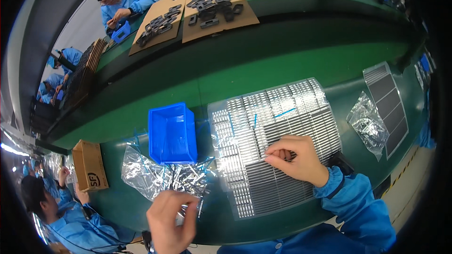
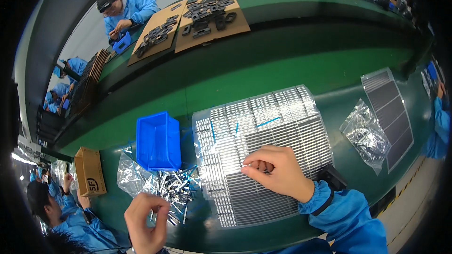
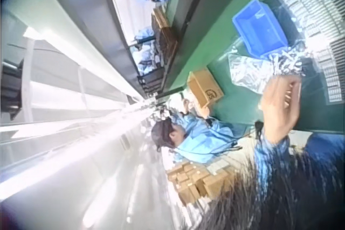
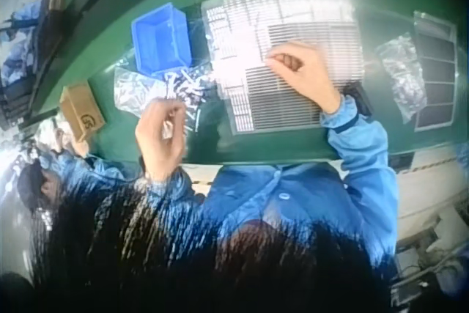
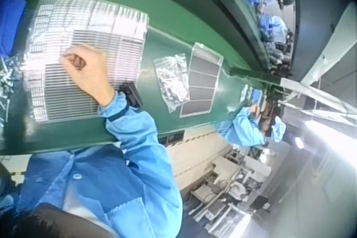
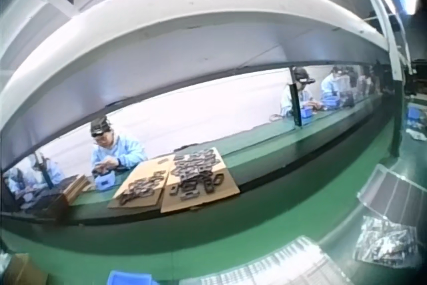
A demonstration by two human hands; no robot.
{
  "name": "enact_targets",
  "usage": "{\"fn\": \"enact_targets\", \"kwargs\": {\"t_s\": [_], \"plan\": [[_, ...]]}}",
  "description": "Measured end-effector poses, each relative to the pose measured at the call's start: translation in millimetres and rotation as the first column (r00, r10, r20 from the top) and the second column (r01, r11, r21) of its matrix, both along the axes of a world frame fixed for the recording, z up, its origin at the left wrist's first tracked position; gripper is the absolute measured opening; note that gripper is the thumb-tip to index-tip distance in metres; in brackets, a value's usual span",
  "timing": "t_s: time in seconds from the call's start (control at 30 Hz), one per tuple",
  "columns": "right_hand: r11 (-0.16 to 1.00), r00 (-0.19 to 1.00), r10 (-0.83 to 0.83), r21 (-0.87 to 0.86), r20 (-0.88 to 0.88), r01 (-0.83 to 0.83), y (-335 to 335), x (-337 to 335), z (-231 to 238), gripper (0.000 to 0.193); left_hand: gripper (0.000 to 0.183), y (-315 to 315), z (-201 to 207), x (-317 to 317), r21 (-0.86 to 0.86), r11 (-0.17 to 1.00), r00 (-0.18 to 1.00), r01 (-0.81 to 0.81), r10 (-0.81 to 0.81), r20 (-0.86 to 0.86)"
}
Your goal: Manually assembling small electronic components onto a grid-like substrate at a factory workstation.
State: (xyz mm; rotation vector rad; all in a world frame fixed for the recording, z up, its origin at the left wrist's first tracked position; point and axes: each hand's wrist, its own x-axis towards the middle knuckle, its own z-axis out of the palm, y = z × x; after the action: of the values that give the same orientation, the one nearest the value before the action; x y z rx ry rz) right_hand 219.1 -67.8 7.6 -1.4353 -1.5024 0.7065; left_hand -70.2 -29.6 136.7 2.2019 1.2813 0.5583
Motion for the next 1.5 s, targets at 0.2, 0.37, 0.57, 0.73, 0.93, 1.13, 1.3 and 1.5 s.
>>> {"fn": "enact_targets", "kwargs": {"t_s": [0.2, 0.37, 0.57, 0.73, 0.93, 1.13, 1.3, 1.5], "plan": [[0.95, 0.987, 0.099, 0.283, 0.124, -0.131, -9.9, 9.3, 3.0, 0.025, 0.017, 28.6, -65.2, 77.7, 0.108, 0.934, 0.918, 0.339, -0.354, 0.18], [0.936, 0.973, 0.105, 0.311, 0.204, -0.166, -8.5, -7.3, -3.5, 0.014, 0.013, 26.4, -87.0, 80.5, -0.058, 0.943, 0.91, 0.329, -0.3, 0.286], [0.961, 0.987, 0.143, 0.23, 0.071, -0.156, -8.4, -0.3, -3.9, 0.011, 0.013, 27.1, -104.1, 82.7, -0.307, 0.893, 0.863, 0.33, -0.153, 0.482], [0.973, 0.983, 0.184, 0.141, -0.003, -0.181, -7.5, 0.5, -3.1, 0.012, 0.012, 27.4, -117.0, 81.5, -0.341, 0.868, 0.807, 0.361, -0.108, 0.58], [0.979, 0.982, 0.188, 0.078, -0.012, -0.187, -6.3, -2.7, -2.7, 0.013, 0.01, 25.1, -116.6, 80.3, -0.33, 0.879, 0.811, 0.344, -0.101, 0.577], [0.988, 0.988, 0.154, 0.032, -0.025, -0.153, -9.1, -0.9, -1.8, 0.013, 0.01, 24.9, -121.1, 77.2, -0.294, 0.915, 0.815, 0.276, -0.062, 0.576], [0.995, 0.995, 0.096, 0.029, -0.025, -0.095, -10.2, 0.6, -1.0, 0.013, 0.01, 28.4, -122.7, 77.5, -0.232, 0.93, 0.849, 0.283, -0.131, 0.512], [0.99, 0.991, 0.127, 0.053, 0.049, -0.129, -8.4, -0.5, -1.8, 0.014, 0.008, 30.8, -119.4, 80.4, -0.126, 0.933, 0.866, 0.337, -0.256, 0.429]]}}
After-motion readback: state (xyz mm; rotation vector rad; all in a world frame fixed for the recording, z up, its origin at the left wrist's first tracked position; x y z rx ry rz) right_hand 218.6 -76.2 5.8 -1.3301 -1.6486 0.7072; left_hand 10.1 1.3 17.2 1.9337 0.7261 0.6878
